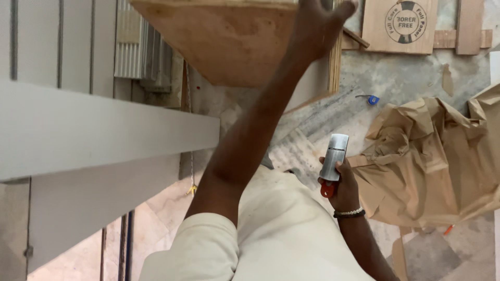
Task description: The person smooths a wooden strip with a hand plane, then uses a hand saw to cut a white board. They place the cut board into a wooden cabinet frame and continue to adjust and fit the pieces together.
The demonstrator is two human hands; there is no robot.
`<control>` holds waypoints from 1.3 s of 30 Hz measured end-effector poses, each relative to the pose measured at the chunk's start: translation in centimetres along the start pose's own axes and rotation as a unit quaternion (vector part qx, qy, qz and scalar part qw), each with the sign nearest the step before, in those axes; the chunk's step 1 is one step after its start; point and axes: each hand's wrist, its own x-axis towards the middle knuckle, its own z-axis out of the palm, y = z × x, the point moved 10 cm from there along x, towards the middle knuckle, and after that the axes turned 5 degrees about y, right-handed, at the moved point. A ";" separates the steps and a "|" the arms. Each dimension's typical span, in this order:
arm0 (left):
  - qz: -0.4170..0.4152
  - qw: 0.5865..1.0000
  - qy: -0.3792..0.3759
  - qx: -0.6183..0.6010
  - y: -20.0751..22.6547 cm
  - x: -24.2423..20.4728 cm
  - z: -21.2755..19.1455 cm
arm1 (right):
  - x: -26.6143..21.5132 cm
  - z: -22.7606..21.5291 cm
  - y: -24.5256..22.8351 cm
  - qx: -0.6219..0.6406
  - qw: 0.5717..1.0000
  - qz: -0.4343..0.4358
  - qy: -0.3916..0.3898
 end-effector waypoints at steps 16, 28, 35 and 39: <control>-0.041 0.982 -0.026 -0.184 1.4 -2.6 -2.4 | 4.3 13.0 -6.8 0.003 0.991 -0.113 -0.075; 0.218 0.974 0.055 -0.015 4.9 -15.7 -4.6 | 5.7 13.7 -6.5 0.000 0.976 -0.132 -0.175; 0.236 0.969 0.075 -0.018 3.3 -14.3 -4.0 | 4.1 7.4 -1.3 -0.044 0.987 -0.076 -0.136; 0.240 0.968 0.062 -0.028 3.3 -14.0 -3.4 | 1.7 1.9 3.5 0.092 0.989 0.022 -0.113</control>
